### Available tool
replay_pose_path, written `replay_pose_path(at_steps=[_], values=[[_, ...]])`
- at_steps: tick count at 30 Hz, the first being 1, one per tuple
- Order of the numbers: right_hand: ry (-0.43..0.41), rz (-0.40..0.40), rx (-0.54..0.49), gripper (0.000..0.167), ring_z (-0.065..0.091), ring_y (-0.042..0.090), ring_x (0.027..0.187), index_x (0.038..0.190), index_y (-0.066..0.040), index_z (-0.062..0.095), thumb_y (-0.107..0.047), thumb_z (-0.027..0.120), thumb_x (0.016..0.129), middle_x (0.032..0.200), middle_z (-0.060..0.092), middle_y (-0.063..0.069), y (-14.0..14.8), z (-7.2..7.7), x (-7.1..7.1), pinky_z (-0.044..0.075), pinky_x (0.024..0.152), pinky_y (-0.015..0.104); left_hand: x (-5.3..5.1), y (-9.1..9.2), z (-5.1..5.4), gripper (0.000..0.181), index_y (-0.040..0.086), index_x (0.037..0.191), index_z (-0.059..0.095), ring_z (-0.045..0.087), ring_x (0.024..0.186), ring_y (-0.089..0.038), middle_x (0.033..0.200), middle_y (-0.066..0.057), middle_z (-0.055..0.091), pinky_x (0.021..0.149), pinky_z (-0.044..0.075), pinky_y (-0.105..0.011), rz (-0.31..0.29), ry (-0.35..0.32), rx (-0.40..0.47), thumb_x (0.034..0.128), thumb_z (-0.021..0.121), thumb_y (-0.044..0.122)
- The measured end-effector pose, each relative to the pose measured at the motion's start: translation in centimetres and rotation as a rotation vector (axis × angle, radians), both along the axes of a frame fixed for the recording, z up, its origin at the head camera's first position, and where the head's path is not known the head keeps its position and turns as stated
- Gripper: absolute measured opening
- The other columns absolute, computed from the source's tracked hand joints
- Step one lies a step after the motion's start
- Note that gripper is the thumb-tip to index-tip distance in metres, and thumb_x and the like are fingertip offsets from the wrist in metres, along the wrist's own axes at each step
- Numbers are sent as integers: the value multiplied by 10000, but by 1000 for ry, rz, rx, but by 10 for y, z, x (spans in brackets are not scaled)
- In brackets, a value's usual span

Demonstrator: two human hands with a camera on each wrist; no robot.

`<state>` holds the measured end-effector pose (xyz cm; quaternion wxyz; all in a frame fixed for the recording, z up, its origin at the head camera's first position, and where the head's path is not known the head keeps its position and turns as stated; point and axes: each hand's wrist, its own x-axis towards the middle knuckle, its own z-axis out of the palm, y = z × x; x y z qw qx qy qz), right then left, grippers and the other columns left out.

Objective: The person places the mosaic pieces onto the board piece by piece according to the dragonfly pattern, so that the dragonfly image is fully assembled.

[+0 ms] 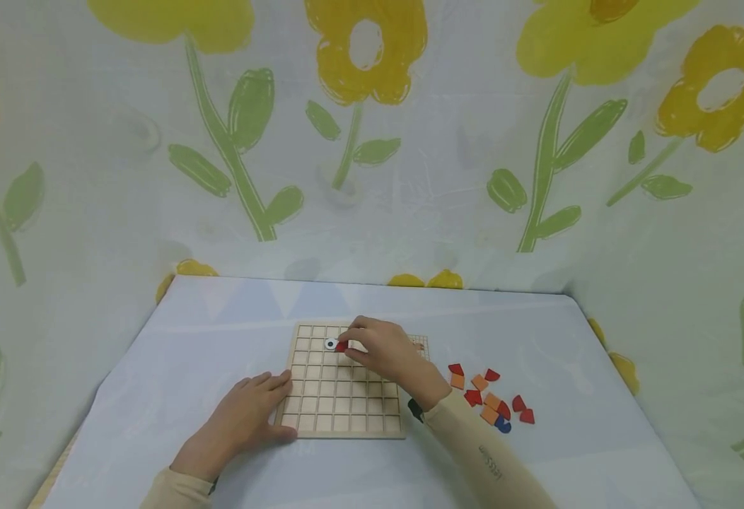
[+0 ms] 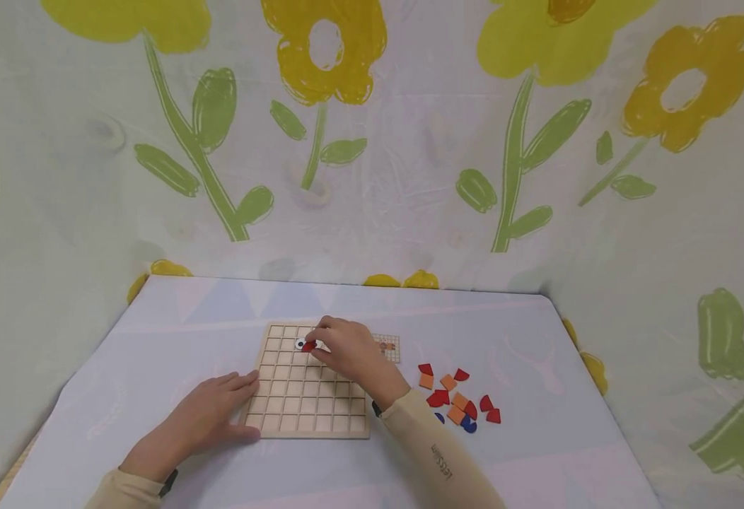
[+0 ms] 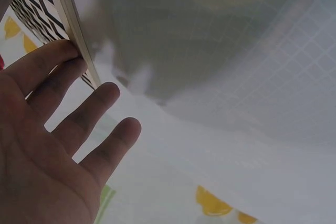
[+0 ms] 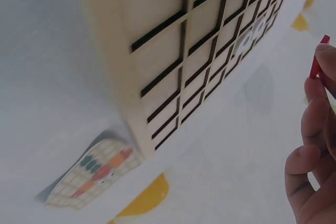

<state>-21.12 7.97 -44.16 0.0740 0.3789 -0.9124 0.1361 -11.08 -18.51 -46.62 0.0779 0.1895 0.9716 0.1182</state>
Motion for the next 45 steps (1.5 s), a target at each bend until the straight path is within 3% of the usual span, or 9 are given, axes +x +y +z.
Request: replay_pose_path(at_steps=[6, 15, 31, 45], values=[[2, 4, 60, 217, 648, 25, 875, 1115, -263, 781, -285, 798, 899, 1062, 690, -100, -17, -8, -6, 549, 716, 169, -1, -1, 0, 895, -4, 1390, 594, 495, 1335, -424, 1487, -120, 537, 1076, 411, -617, -9, 14, 7, 742, 836, 564], [-93, -37, 110, 226, 620, 13, 872, 1133, -276, 782, -346, 766, 919, 1063, 671, -111, -26, -19, -9, 538, 742, 173, 0, -1, 1, 896, -2, 1385, 600, 502, 1329, -432, 1484, -120, 541, 1072, 417, -616, -2, 1, 9, 735, 840, 566], [-143, -38, 144, 175, 565, 24, 810, 1098, -257, 791, -310, 757, 935, 999, 663, -111, -38, -24, -10, 497, 696, 187, 1, 0, 1, 893, -7, 1381, 602, 509, 1321, -426, 1474, -121, 551, 1066, 425, -611, -2, 13, 12, 735, 842, 560], [-137, -70, 171, 180, 533, 16, 759, 1087, -260, 796, -325, 772, 920, 935, 642, -127, -39, -26, -10, 484, 660, 180, 2, 1, 1, 894, -5, 1391, 593, 494, 1336, -428, 1488, -121, 536, 1082, 410, -611, 5, 6, 17, 741, 841, 556]])
